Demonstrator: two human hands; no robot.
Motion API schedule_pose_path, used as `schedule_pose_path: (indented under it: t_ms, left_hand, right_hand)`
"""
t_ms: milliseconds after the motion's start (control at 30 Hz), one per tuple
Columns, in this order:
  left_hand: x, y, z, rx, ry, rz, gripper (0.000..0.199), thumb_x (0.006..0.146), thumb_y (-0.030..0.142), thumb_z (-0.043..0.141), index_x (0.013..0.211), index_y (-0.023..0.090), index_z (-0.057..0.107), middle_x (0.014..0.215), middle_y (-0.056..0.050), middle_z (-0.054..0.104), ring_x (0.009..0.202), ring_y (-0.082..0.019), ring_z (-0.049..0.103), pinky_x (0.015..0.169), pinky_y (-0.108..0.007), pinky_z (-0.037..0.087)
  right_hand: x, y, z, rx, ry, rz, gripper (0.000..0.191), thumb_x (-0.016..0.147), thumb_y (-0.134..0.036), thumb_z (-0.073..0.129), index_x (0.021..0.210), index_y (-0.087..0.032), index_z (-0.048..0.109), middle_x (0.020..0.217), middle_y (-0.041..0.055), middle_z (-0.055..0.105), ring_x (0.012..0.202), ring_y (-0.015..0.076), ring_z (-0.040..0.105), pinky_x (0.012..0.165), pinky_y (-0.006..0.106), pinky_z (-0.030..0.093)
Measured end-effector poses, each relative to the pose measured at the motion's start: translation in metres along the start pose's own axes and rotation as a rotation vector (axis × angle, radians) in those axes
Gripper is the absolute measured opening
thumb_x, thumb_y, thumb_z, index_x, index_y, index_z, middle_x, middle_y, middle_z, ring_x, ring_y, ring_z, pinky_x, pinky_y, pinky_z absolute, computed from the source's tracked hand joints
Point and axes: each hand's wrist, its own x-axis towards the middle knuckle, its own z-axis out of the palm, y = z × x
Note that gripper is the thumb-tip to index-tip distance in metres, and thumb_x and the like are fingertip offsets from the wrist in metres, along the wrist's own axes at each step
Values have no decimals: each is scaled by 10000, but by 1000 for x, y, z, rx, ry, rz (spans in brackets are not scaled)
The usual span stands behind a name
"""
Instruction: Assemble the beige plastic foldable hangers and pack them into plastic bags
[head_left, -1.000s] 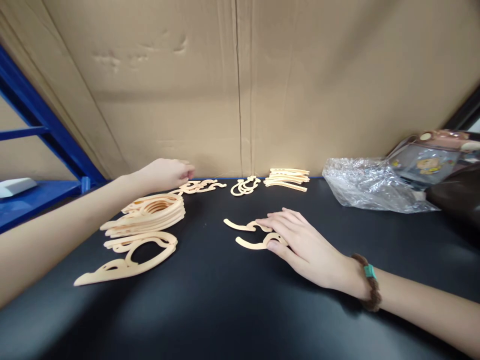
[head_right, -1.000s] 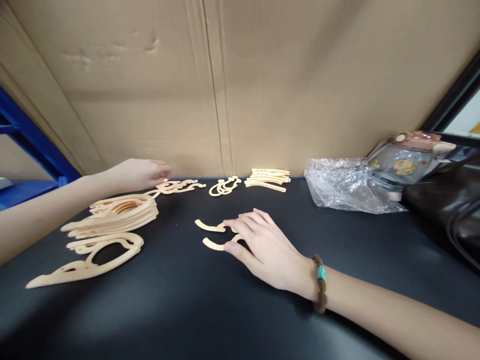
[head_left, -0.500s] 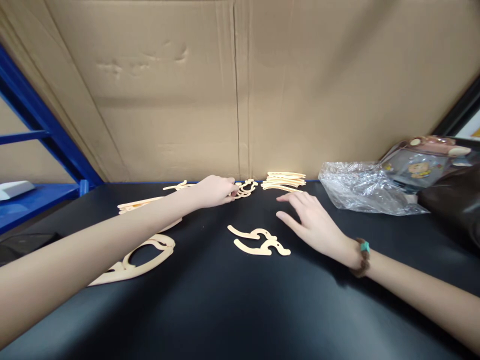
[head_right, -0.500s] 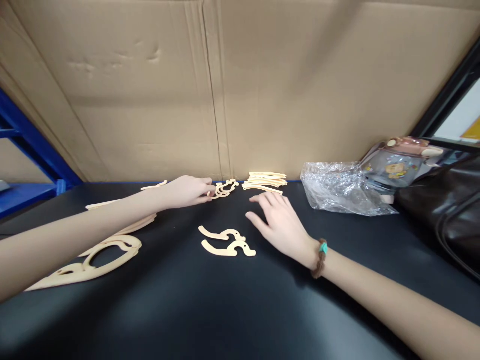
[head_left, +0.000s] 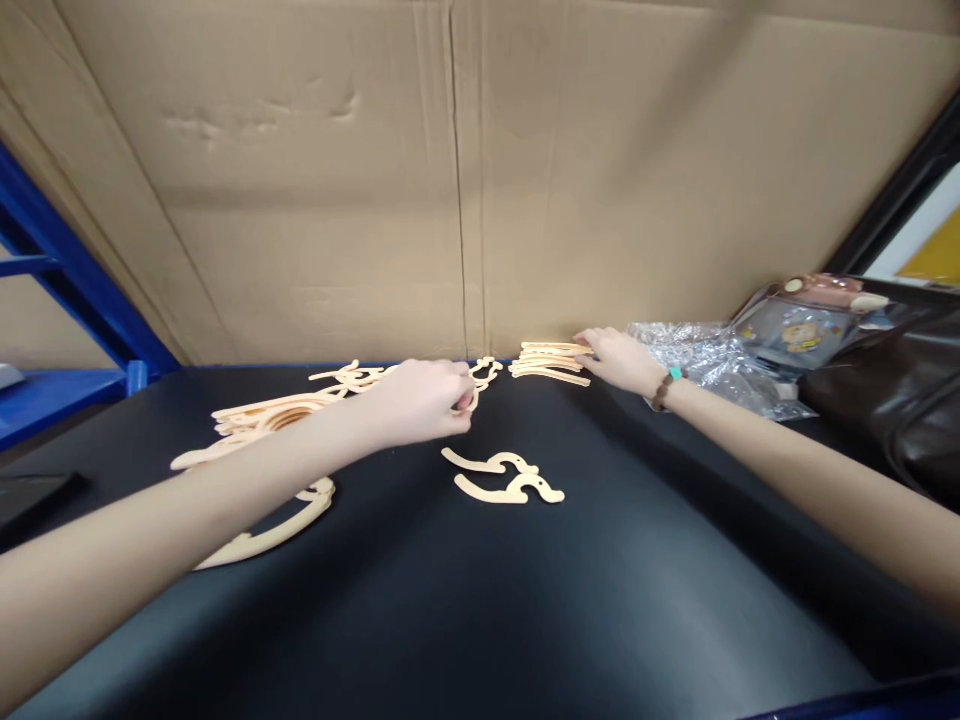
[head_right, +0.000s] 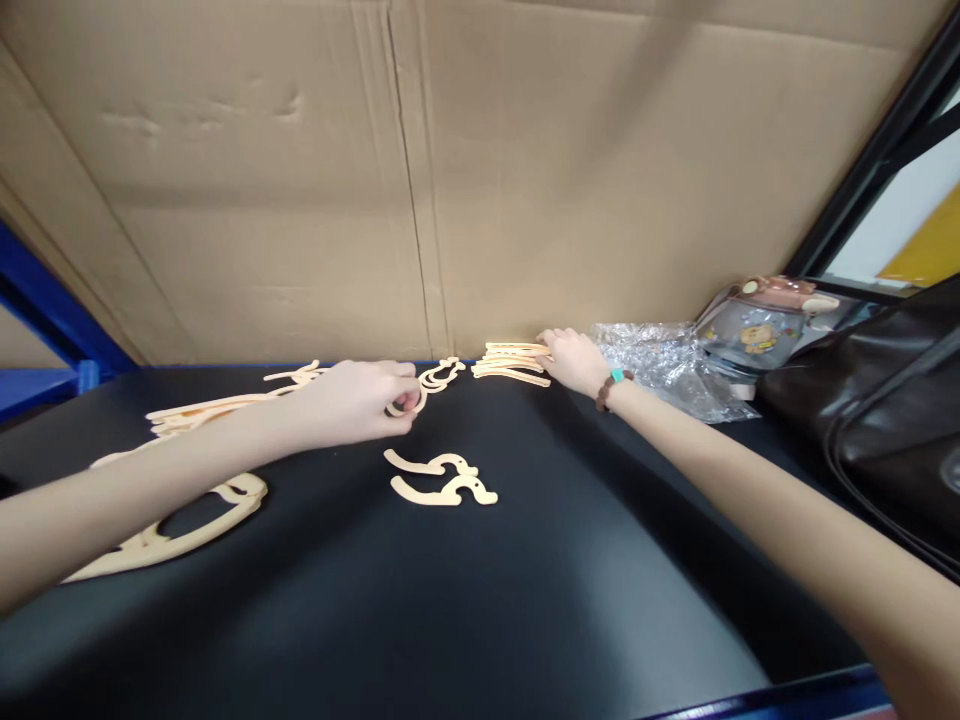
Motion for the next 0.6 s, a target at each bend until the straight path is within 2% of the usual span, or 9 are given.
schedule_pose_path:
  t_ms: [167, 233, 300, 367, 433, 533, 600]
  left_hand:
    - [-20, 30, 10, -156, -2, -25, 107, 792, 191, 512, 706, 195, 575, 794, -1, 612, 661, -146, 574, 515, -254, 318]
    - [-26, 35, 16, -171, 3, -31, 120, 834, 216, 504, 737, 197, 572, 801, 6, 597, 642, -136, 562, 503, -249, 322]
    - [-31, 37, 19, -191, 22, -37, 138, 879, 250, 492, 778, 197, 569, 832, 0, 589, 710, -148, 570, 518, -244, 347]
    - [-36, 37, 20, -213, 57, -32, 166, 923, 294, 465, 850, 196, 577, 893, -19, 595, 833, -175, 569, 592, -250, 401]
    - [-40, 38, 19, -248, 87, -7, 222, 955, 358, 431, 974, 200, 586, 996, -38, 604, 954, -202, 548, 746, -290, 438]
    - [-46, 41, 20, -317, 89, 54, 370, 933, 501, 450, 1150, 222, 556, 1130, -48, 597, 1067, -229, 518, 951, -374, 375]
    - [-49, 44, 21, -344, 85, 69, 424, 904, 541, 486, 1177, 222, 547, 1137, -51, 596, 1075, -237, 518, 958, -384, 371]
  right_hand:
    - [18, 6, 3, -38, -60, -31, 310, 914, -267, 497, 1135, -94, 628, 1123, 157, 641, 1048, 286, 557, 864, 379, 416]
    - [21, 6, 2, -45, -82, -54, 272, 913, -258, 500, 1073, -112, 664, 1092, 147, 648, 1029, 277, 562, 844, 364, 412]
    - [22, 6, 1, -45, -103, -78, 239, 914, -237, 498, 1020, -127, 682, 1065, 131, 657, 996, 257, 575, 818, 340, 408]
    - [22, 6, 0, -39, -115, -96, 225, 918, -219, 492, 992, -131, 685, 1019, 115, 676, 950, 239, 591, 787, 320, 404]
    - [22, 6, 0, -32, -114, -110, 217, 921, -214, 490, 971, -130, 684, 974, 106, 689, 911, 230, 599, 767, 312, 399]
    - [20, 4, -2, -14, -84, -136, 219, 929, -221, 487, 941, -124, 683, 961, 117, 686, 928, 243, 590, 793, 325, 389]
    - [17, 0, -7, 9, -44, -149, 231, 937, -222, 475, 948, -113, 678, 983, 132, 673, 965, 260, 575, 829, 347, 379]
